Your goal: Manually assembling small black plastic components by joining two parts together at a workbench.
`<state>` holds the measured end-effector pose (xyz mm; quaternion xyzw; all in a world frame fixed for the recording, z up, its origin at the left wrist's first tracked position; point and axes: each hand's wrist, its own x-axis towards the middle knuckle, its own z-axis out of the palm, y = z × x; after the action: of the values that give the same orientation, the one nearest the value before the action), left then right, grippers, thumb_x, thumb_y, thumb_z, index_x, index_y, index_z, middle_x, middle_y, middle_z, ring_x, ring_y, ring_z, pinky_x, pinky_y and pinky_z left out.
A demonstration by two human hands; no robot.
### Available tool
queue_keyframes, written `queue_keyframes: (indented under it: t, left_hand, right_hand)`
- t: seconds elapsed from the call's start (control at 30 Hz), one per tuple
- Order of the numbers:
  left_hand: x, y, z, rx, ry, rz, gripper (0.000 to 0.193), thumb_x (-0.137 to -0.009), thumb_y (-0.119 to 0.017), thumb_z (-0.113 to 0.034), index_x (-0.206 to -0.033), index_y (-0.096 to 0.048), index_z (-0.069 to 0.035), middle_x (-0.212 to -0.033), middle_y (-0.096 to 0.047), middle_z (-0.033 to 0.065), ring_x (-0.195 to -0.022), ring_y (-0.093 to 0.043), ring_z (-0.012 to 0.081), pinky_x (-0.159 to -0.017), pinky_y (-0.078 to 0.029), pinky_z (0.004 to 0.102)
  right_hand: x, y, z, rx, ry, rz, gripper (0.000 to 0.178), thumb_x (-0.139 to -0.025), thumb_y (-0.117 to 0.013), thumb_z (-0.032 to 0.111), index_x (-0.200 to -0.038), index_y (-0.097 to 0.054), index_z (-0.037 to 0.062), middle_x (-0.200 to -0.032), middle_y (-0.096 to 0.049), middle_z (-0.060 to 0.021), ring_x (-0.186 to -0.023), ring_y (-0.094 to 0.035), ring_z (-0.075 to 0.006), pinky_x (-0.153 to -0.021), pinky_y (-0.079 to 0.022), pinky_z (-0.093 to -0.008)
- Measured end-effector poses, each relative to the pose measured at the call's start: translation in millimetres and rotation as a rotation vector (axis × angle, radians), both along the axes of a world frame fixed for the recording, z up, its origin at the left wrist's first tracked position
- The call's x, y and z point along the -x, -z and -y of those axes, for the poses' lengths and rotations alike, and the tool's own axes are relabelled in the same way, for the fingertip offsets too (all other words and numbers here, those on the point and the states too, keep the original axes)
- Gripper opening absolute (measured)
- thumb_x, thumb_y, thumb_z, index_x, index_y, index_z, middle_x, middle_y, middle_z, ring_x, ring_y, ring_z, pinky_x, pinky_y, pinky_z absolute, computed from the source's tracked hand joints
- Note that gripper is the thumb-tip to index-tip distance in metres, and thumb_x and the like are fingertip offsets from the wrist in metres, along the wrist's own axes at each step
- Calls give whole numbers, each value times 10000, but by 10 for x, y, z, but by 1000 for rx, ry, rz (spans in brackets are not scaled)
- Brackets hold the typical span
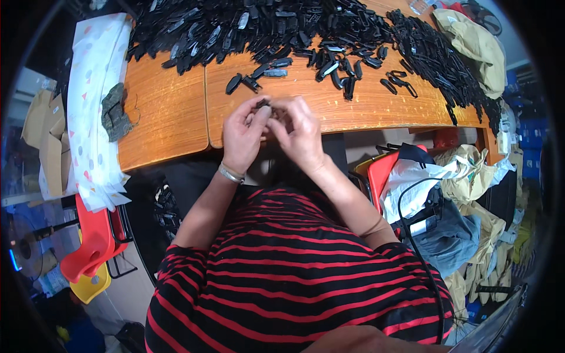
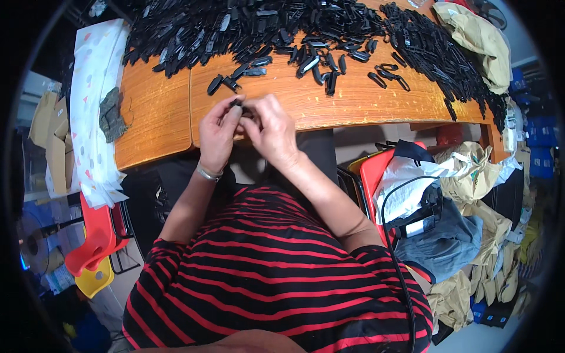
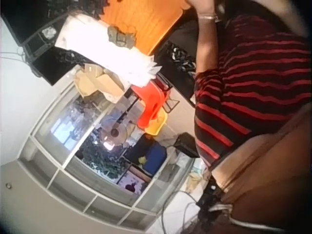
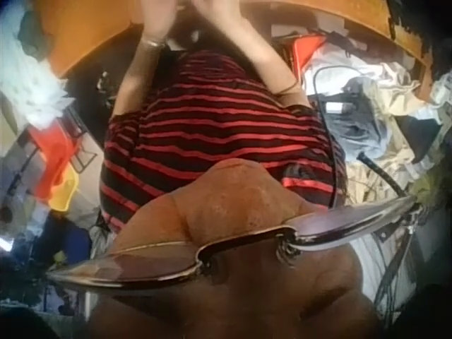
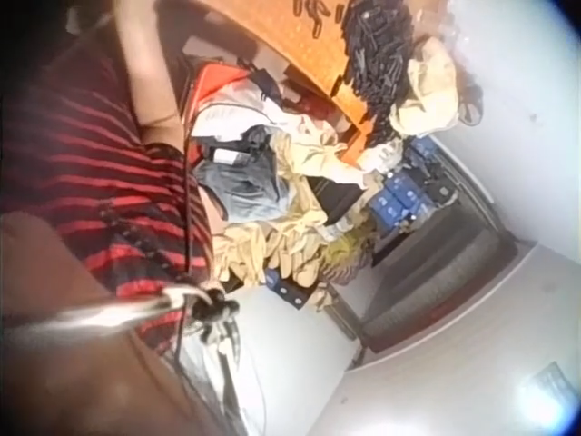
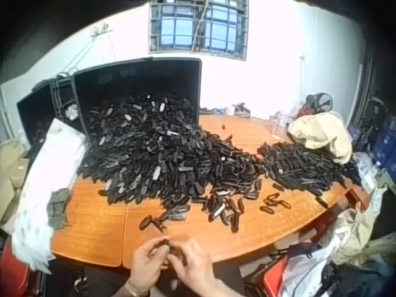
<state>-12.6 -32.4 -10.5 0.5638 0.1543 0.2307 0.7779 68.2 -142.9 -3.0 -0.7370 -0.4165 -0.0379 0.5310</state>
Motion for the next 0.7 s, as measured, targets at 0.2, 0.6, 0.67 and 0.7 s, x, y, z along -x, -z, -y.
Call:
queue_keyframes:
  t: [0.2,0.6,0.67,0.7]
  left_hand:
    - [21,-7,-25,-9,125,85,231,-1020,-464,-211,-972,-569,-11,-792,-568,-5,-656,-504,45,-582,-406,175]
    - [1298,-735,-936,-743,277,-769,244,-924,-588,-212,-818,-629,4,-721,-584,80,-664,-556,163,-624,-432,304]
    - [1716,-832,-1093,-1054,211,-810,181,-854,-653,-172,-890,-676,4,-770,-626,128,-725,-615,229,-671,-469,339]
    - [1749,-918,-1098,-1124,126,-859,181,-839,-665,-155,-931,-684,0,-797,-642,135,-749,-630,253,-692,-482,348]
  right_hand:
    - [143,9,-35,-7,-51,-82,488,-665,-818,64,-1076,-556,35,-896,-559,-111,-744,-583,-242,-668,-496,-341]
    - [-782,-203,183,130,-32,338,251,-736,-776,158,-943,-667,66,-966,-636,-74,-894,-595,-276,-793,-501,-360]
    - [-1084,-280,306,297,174,505,289,-736,-765,125,-1005,-677,70,-1088,-612,-96,-1044,-554,-287,-845,-488,-371]
    - [-1207,-265,336,360,218,504,313,-726,-755,84,-1029,-679,72,-1111,-602,-99,-1059,-545,-298,-882,-473,-372]
